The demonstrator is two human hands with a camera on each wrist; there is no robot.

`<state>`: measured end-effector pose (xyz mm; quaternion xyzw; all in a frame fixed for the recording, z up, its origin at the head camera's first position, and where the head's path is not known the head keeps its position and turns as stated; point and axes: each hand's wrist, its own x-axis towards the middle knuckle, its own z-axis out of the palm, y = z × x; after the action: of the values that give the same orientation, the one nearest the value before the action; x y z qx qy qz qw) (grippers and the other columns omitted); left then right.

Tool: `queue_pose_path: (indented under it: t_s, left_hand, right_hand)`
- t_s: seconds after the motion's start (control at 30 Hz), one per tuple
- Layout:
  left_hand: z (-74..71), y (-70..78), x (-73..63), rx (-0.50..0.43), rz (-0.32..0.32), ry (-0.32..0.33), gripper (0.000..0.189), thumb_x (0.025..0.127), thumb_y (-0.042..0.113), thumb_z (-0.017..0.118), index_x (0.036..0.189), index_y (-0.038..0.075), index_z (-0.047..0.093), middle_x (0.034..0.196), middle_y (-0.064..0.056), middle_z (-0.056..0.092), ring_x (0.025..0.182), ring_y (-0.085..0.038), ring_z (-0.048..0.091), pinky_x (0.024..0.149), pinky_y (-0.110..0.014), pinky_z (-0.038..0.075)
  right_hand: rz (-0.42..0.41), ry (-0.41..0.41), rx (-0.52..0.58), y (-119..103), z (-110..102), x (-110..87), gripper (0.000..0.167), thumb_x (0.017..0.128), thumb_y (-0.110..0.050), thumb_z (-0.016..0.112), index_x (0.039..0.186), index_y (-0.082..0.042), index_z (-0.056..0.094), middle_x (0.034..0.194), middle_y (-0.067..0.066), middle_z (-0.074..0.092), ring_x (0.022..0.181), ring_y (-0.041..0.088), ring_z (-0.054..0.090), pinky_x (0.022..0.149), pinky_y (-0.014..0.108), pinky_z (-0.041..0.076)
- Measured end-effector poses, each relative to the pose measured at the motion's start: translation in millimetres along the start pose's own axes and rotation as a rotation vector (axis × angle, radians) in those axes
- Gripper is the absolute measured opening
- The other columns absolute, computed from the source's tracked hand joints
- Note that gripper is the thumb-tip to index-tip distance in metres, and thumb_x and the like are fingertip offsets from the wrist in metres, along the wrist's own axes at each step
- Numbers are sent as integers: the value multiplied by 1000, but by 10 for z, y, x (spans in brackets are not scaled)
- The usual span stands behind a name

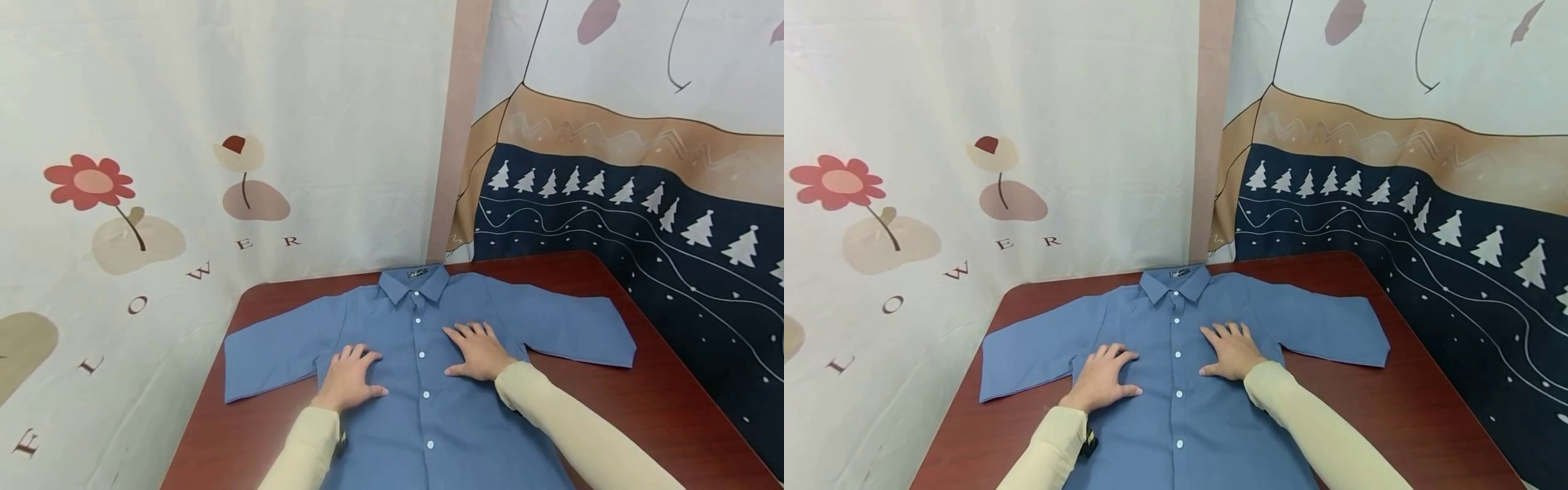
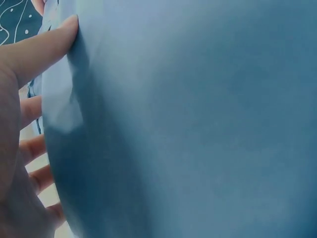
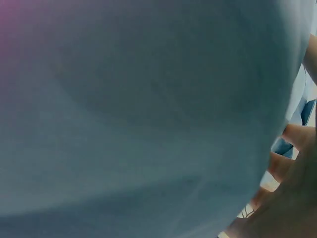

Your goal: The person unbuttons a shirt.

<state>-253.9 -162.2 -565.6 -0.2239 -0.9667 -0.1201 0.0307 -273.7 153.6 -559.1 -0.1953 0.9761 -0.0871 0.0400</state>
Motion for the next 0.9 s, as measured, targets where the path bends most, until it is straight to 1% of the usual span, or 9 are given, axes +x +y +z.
queue_pose_path:
  t_s: [0.1, 0.27, 0.33, 0.43, 0.5, 0.57, 0.7, 0.8, 0.9]
  left_hand:
    - [-1, 9, -23, 5, 17, 4, 61, 71, 55, 80, 118, 18, 67, 112, -3, 56, 98, -24, 51, 82, -46, 43]
    - [-13, 34, -67, -26, 22, -33, 52, 74, 46, 80, 114, 15, 67, 104, -2, 56, 92, -22, 53, 81, -44, 47]
    - [-25, 47, -92, -57, 18, -50, 48, 76, 42, 80, 113, 13, 67, 103, -3, 57, 92, -24, 55, 83, -45, 48]
    - [-34, 62, -134, -97, 18, -69, 41, 78, 37, 80, 109, 13, 66, 104, -5, 60, 94, -26, 59, 84, -45, 49]
    - [-38, 70, -165, -116, 28, -78, 33, 80, 33, 79, 104, 14, 66, 100, -3, 61, 92, -24, 60, 82, -44, 49]
    - [-35, 74, -192, -127, 38, -84, 25, 82, 31, 78, 97, 17, 65, 93, 1, 61, 87, -20, 59, 77, -41, 49]
    - [-45, 88, -241, -146, 65, -92, 18, 83, 27, 77, 84, 22, 60, 79, 10, 52, 73, -10, 53, 67, -36, 46]
    - [-71, 107, -271, -157, 80, -105, 19, 84, 25, 77, 81, 22, 58, 75, 12, 48, 68, -7, 48, 64, -34, 45]
    - [-115, 135, -282, -164, 82, -135, 19, 84, 25, 76, 81, 22, 58, 74, 11, 48, 67, -7, 47, 63, -33, 44]
  right_hand:
    - [-13, 38, -3, -10, 15, -50, 85, 78, -61, 71, 146, -15, 46, 138, 11, 50, 124, 34, 43, 107, 56, 25]
    - [-64, 118, 6, -13, 48, -138, 73, 81, -53, 73, 137, -12, 55, 123, 8, 57, 107, 27, 50, 98, 49, 37]
    - [-102, 170, 13, -4, 70, -167, 61, 81, -46, 76, 128, -10, 61, 114, 7, 59, 99, 25, 51, 91, 46, 42]
    - [-166, 265, 18, 18, 113, -196, 35, 82, -32, 79, 108, -11, 68, 99, 3, 60, 87, 20, 52, 81, 40, 46]
    - [-201, 317, 21, 33, 140, -209, 21, 81, -22, 79, 97, -14, 68, 90, -1, 59, 81, 17, 52, 76, 36, 47]
    - [-229, 345, 35, 47, 156, -224, 15, 81, -16, 79, 90, -17, 66, 84, -4, 58, 77, 15, 53, 73, 34, 48]
    - [-274, 308, 71, 66, 129, -265, 15, 82, -12, 77, 86, -18, 64, 80, -6, 56, 74, 13, 53, 69, 32, 48]
    - [-298, 212, 118, 74, 47, -275, 15, 84, -13, 75, 84, -20, 61, 78, -8, 52, 70, 10, 51, 65, 31, 47]
    - [-250, 103, 232, 63, -74, -228, 15, 86, -17, 74, 82, -22, 61, 73, -12, 51, 64, 6, 49, 60, 29, 45]
